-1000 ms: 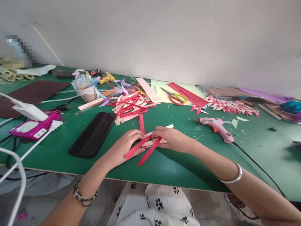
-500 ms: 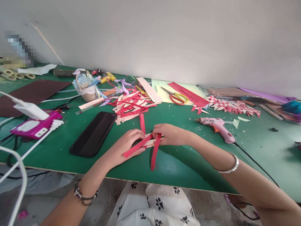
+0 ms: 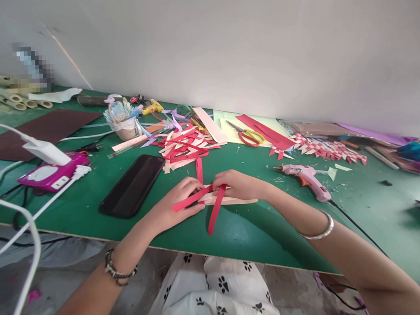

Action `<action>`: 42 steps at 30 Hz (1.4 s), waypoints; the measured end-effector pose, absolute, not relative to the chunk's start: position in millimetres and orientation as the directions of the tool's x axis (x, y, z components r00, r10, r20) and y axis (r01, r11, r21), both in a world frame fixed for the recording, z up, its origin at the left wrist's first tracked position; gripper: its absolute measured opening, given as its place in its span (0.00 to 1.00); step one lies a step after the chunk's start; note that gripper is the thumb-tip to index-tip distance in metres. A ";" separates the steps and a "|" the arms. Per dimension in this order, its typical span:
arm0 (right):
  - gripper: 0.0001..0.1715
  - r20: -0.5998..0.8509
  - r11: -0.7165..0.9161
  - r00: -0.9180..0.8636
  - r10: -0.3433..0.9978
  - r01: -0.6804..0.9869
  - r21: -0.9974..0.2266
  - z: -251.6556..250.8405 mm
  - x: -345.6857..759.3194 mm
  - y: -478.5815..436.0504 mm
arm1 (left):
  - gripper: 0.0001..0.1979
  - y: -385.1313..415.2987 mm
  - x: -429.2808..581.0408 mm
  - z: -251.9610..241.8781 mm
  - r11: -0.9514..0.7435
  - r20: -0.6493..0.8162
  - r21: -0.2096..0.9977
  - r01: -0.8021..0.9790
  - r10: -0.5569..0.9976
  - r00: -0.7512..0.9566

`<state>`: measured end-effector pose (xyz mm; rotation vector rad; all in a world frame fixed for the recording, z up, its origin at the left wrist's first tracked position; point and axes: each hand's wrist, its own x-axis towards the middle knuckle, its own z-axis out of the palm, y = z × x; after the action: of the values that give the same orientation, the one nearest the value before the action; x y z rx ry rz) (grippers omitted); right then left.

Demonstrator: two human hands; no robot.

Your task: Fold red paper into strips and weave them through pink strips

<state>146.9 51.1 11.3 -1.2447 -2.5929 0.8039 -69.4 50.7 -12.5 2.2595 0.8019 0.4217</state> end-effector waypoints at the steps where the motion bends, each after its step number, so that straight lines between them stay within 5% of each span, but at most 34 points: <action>1: 0.09 -0.078 0.510 -0.641 0.764 0.674 -0.535 10.5 146.5 50.8 | 0.15 50.8 -69.4 -13.0 -0.561 0.069 0.707 0.430 0.660 0.748; 9: 0.08 0.047 0.420 -0.509 0.860 0.651 -0.632 20.3 163.1 50.9 | 0.21 51.3 -70.0 -17.6 -0.540 0.058 0.674 0.503 0.719 0.693; 18: 0.09 0.168 0.170 -0.047 0.985 0.474 -0.864 36.0 180.5 68.5 | 0.19 50.0 -67.5 -16.7 -0.558 0.061 0.630 0.540 0.728 0.682; 22: 0.07 0.150 0.162 -0.061 0.987 0.445 -0.881 24.0 178.0 70.9 | 0.18 50.0 -67.3 -16.5 -0.574 0.069 0.628 0.525 0.713 0.698; 30: 0.33 0.193 0.241 -0.153 0.969 0.759 -0.604 -0.8 175.4 66.1 | 0.14 50.0 -67.5 -14.4 -0.579 0.040 0.616 0.534 0.700 0.713; 36: 0.11 0.208 0.438 -0.386 0.899 0.763 -0.476 9.6 158.4 37.4 | 0.13 49.6 -68.5 -16.1 -0.573 0.030 0.613 0.543 0.704 0.709; 42: 0.12 0.091 0.540 -0.561 0.823 0.723 -0.431 2.2 146.9 21.2 | 0.14 48.3 -68.5 -17.5 -0.594 0.087 0.624 0.508 0.699 0.710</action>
<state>146.9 21.2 2.2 -1.2873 -2.4976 0.5059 -68.5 48.3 -17.5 2.3392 0.9162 0.4364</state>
